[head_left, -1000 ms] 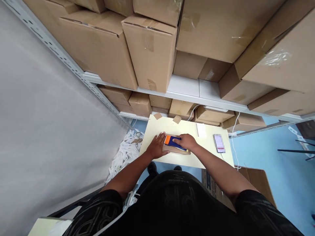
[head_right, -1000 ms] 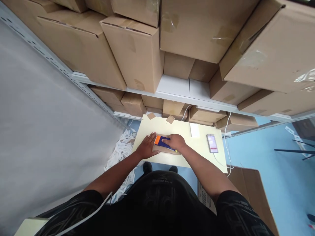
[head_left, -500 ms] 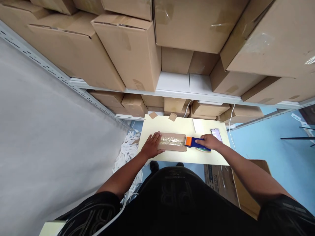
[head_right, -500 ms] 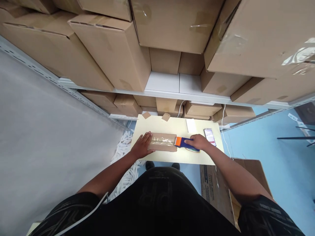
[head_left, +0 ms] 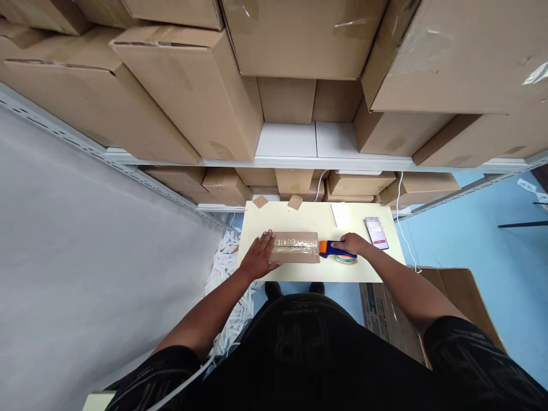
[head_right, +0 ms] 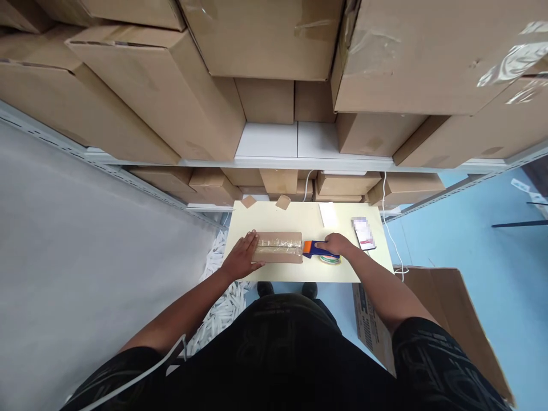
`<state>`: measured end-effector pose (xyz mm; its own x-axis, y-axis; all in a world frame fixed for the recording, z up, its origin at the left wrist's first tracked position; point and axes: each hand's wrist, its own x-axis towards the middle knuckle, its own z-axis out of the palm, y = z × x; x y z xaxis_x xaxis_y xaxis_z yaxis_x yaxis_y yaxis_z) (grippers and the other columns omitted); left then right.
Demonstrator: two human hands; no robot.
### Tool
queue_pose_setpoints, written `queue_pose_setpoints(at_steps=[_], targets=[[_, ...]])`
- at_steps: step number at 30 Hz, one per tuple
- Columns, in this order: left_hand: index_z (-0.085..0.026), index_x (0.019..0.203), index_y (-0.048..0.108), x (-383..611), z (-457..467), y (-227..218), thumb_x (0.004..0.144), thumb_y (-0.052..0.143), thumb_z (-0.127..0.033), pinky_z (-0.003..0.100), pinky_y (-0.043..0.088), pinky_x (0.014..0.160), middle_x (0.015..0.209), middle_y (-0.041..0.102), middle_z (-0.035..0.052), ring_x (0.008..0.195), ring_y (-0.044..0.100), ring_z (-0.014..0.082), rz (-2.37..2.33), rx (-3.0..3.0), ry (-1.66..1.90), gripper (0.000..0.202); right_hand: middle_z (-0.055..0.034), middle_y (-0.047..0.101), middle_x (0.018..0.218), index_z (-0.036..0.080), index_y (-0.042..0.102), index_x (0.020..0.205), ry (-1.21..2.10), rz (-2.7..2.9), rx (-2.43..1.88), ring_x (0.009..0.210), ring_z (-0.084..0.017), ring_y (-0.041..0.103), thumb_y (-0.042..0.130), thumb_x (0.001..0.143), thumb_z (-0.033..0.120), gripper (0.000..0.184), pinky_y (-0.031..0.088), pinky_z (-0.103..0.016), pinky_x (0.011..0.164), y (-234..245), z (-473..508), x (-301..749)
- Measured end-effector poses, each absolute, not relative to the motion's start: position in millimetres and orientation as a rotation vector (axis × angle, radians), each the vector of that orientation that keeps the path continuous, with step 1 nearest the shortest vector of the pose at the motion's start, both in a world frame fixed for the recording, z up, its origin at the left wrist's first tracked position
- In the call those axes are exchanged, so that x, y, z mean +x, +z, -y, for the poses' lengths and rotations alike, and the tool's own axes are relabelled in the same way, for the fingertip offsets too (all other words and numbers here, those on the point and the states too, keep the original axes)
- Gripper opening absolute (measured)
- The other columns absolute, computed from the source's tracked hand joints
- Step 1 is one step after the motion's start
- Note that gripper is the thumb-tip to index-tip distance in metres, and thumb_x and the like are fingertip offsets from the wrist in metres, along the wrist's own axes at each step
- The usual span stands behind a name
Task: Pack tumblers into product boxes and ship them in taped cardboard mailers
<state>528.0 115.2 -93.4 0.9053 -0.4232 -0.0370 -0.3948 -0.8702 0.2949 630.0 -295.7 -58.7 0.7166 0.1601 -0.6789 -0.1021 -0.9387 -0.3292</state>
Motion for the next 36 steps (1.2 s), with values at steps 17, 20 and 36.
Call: queue_pose_setpoints(at_steps=[17,20,36], targets=[[-0.017,0.161,0.026,527,-106,-95,0.101,0.047,-0.048,0.049,0.029,0.124,0.169,0.026,0.0178,0.157,0.024,0.0299,0.101,2.276,-0.052,0.071,-0.0172,0.074,0.096,0.013,0.068,0.111,0.551,-0.192,-3.023,0.091,-0.028,0.067,0.043,0.102,0.042,0.04,0.043,-0.038,0.083,-106,275,538],[-0.017,0.147,0.049,536,-105,-90,0.101,0.043,-0.055,0.044,0.045,0.112,0.149,0.056,0.0165,0.137,0.055,0.0303,-0.176,2.187,-0.236,0.06,-0.0201,0.073,0.106,0.015,0.069,0.113,0.515,-0.201,-3.074,0.107,-0.033,0.063,0.045,0.102,0.04,0.037,0.042,-0.043,0.091,-115,264,535],[-0.02,0.145,0.05,538,-105,-76,0.094,0.053,-0.04,0.04,0.052,0.1,0.136,0.066,0.011,0.116,0.067,0.0267,-0.135,2.062,-0.43,0.055,-0.0091,0.075,0.104,0.019,0.063,0.123,0.502,-0.13,-2.329,0.095,-0.025,0.068,0.052,0.093,0.043,0.04,0.049,-0.031,0.08,-76,196,546]])
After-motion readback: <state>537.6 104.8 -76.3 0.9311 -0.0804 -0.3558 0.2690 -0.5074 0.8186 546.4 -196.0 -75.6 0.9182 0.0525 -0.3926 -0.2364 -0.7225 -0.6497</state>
